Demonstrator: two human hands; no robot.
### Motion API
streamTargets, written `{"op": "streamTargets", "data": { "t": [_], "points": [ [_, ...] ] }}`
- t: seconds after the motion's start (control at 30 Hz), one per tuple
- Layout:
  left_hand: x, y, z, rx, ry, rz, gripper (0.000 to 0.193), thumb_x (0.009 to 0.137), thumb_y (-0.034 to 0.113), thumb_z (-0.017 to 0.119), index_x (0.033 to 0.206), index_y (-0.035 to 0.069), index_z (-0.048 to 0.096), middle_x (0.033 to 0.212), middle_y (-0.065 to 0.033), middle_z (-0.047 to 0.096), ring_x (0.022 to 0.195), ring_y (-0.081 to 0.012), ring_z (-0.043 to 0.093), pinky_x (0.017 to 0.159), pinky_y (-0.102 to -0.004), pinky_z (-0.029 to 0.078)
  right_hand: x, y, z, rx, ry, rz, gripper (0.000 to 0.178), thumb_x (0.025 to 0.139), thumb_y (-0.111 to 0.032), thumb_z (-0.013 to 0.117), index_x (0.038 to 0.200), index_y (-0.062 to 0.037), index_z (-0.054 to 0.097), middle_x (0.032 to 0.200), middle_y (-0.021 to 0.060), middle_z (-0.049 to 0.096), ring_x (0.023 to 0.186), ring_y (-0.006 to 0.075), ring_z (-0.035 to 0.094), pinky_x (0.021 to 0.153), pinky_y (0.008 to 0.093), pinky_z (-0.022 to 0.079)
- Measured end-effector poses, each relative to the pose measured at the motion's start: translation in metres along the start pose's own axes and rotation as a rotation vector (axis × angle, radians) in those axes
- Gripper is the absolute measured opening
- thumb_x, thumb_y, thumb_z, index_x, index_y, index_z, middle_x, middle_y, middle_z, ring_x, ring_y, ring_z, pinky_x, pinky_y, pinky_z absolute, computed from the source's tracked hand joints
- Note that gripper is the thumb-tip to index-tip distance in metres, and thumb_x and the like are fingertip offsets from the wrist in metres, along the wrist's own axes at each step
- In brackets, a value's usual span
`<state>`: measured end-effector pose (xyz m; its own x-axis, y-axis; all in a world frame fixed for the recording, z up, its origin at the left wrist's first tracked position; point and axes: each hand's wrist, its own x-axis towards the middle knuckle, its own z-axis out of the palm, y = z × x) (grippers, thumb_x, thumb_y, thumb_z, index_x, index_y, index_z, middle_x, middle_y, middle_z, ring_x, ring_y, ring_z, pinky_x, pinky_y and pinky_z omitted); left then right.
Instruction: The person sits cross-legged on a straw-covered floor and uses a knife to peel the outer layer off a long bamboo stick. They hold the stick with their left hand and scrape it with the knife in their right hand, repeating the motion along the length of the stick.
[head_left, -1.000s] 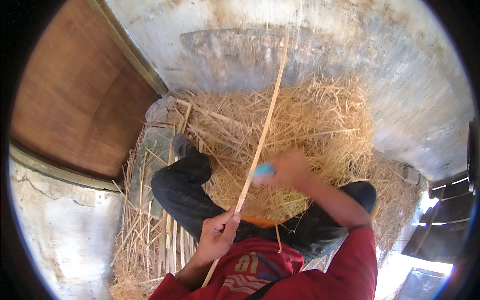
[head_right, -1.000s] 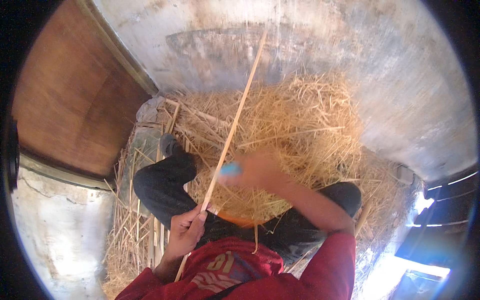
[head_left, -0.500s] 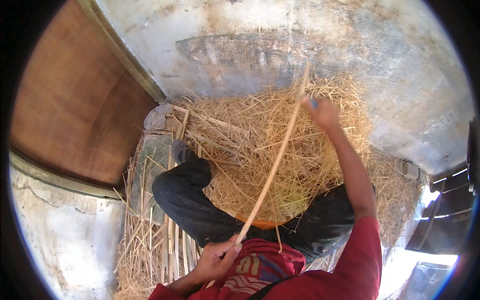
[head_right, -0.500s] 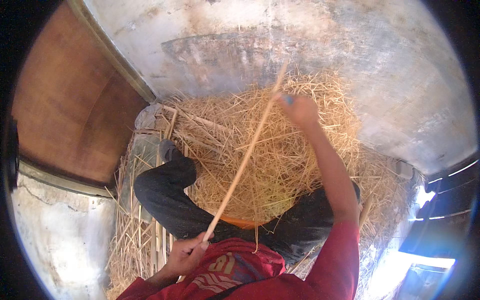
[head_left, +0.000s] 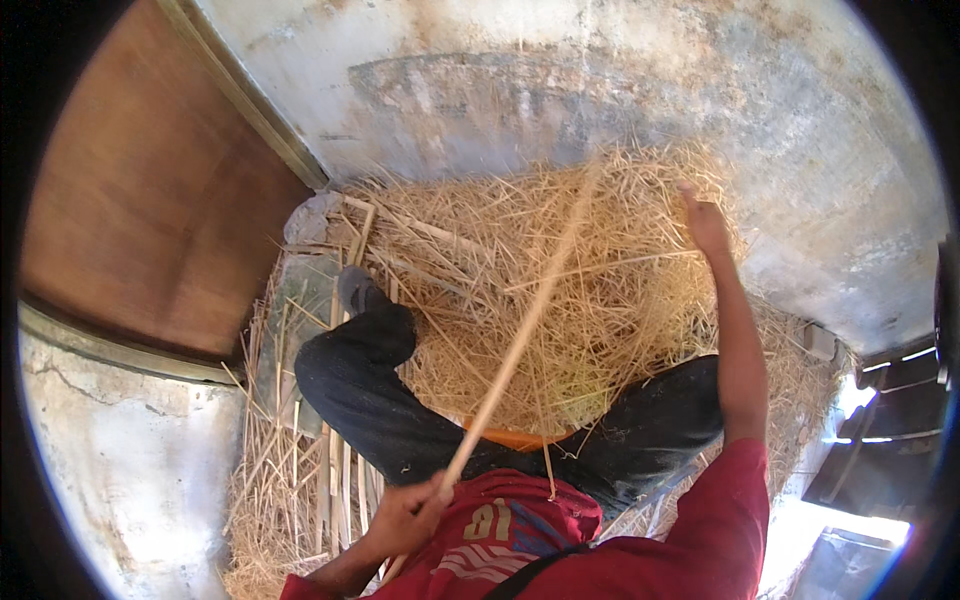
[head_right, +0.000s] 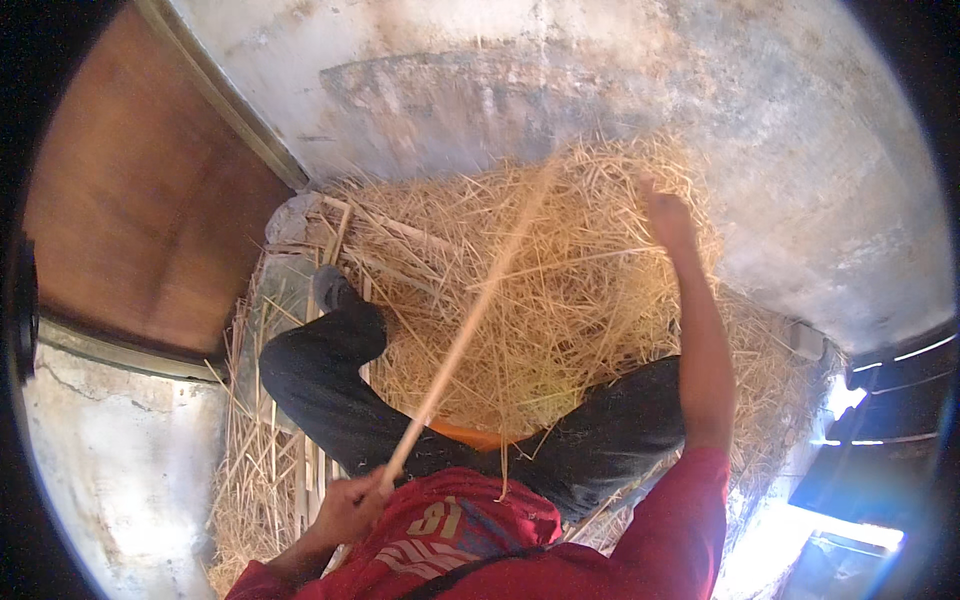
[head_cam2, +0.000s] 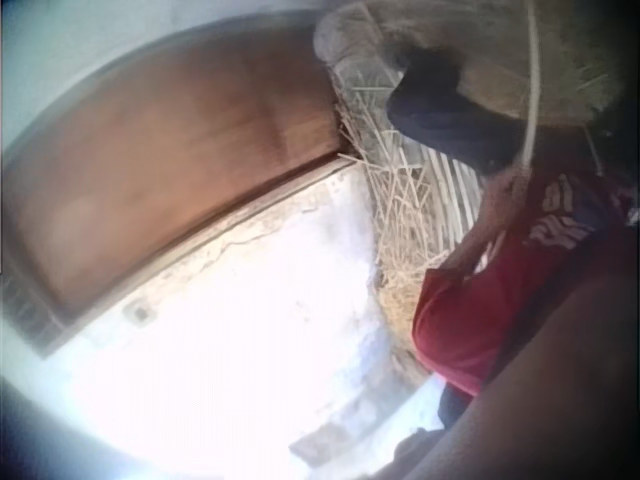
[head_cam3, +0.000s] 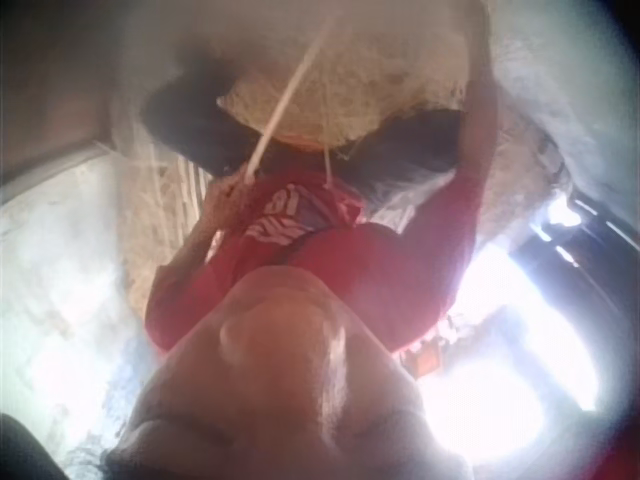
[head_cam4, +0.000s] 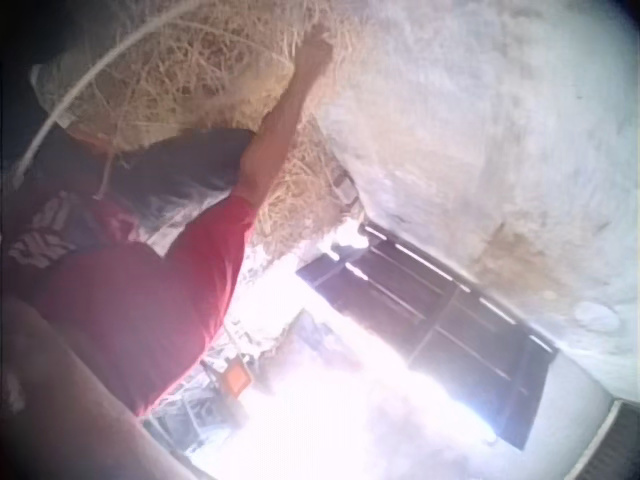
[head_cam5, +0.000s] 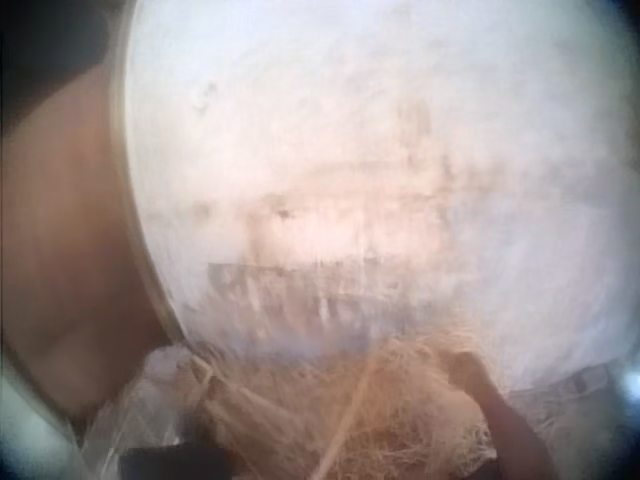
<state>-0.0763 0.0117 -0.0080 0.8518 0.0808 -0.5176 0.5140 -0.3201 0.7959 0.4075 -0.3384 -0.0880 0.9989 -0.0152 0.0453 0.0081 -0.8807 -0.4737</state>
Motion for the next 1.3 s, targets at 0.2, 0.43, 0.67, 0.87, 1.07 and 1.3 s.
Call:
{"op": "streamTargets", "data": {
  "t": [0.2, 0.43, 0.67, 0.87, 1.07, 1.3],
  "points": [
    [0.073, 0.032, 0.008, -0.228, 0.169, 0.2, 0.028, 0.096, 0.013, 0.052, 0.12, 0.002, 0.059, 0.059, 0.0086, 0.044, 0.051, 0.0005, 0.04, 0.045, -0.0183, 0.034, -0.18, -0.153, 0.029, 0.164, -0.365, -0.742, 0.061, 0.079, -0.069, 0.054, 0.073, -0.0088, 0.064, 0.055, 0.0121, 0.056, 0.053, 0.0264, 0.06, 0.054, 0.0403, 0.047],
    [0.073, 0.038, 0.017, -0.33, 0.175, 0.276, 0.031, 0.096, 0.013, 0.054, 0.124, 0.001, 0.058, 0.058, 0.0081, 0.043, 0.05, 0.0008, 0.038, 0.043, -0.0181, 0.031, -0.178, -0.156, 0.043, 0.145, -0.187, -0.771, 0.065, 0.076, -0.073, 0.052, 0.067, -0.0088, 0.061, 0.05, 0.0107, 0.053, 0.045, 0.0291, 0.056, 0.045, 0.0417, 0.044],
    [0.074, 0.045, 0.014, -0.213, 0.244, 0.294, 0.029, 0.095, 0.012, 0.056, 0.12, -0.003, 0.059, 0.061, 0.0076, 0.042, 0.055, -0.0001, 0.037, 0.047, -0.019, 0.032, -0.231, -0.172, 0.039, -0.043, -0.402, -1.019, 0.068, 0.078, -0.074, 0.048, 0.072, -0.0081, 0.066, 0.049, 0.0099, 0.054, 0.045, 0.0282, 0.057, 0.045, 0.04, 0.045],
    [0.061, 0.045, 0.02, -0.173, 0.219, 0.298, 0.027, 0.094, 0.01, 0.056, 0.116, -0.005, 0.059, 0.062, 0.0056, 0.043, 0.06, -0.0011, 0.039, 0.05, -0.0199, 0.035, -0.152, -0.153, 0.033, -0.102, -0.224, -0.508, 0.073, 0.075, -0.08, 0.043, 0.073, -0.012, 0.069, 0.053, 0.0131, 0.059, 0.049, 0.0305, 0.061, 0.049, 0.0436, 0.049],
    [0.071, 0.05, 0.009, 0.015, 0.287, 0.372, 0.025, 0.093, 0.007, 0.057, 0.116, -0.002, 0.061, 0.062, 0.0047, 0.049, 0.06, -0.0007, 0.041, 0.051, -0.0202, 0.037, -0.214, -0.173, 0.035, -0.162, -0.314, -0.904, 0.072, 0.08, -0.074, 0.044, 0.076, -0.0068, 0.068, 0.049, 0.0109, 0.054, 0.044, 0.0269, 0.057, 0.046, 0.0418, 0.045],
    [0.069, 0.041, 0.012, 0.031, 0.35, 0.436, 0.023, 0.087, 0.004, 0.06, 0.108, -0.006, 0.062, 0.056, -0.0121, 0.044, 0.048, -0.0067, 0.045, 0.046, -0.0248, 0.039, -0.207, -0.164, 0.053, 0.036, -0.269, -0.814, 0.072, 0.071, -0.078, 0.053, 0.07, -0.0064, 0.064, 0.046, 0.0104, 0.049, 0.043, 0.0278, 0.055, 0.044, 0.0412, 0.043]
  ]
}}
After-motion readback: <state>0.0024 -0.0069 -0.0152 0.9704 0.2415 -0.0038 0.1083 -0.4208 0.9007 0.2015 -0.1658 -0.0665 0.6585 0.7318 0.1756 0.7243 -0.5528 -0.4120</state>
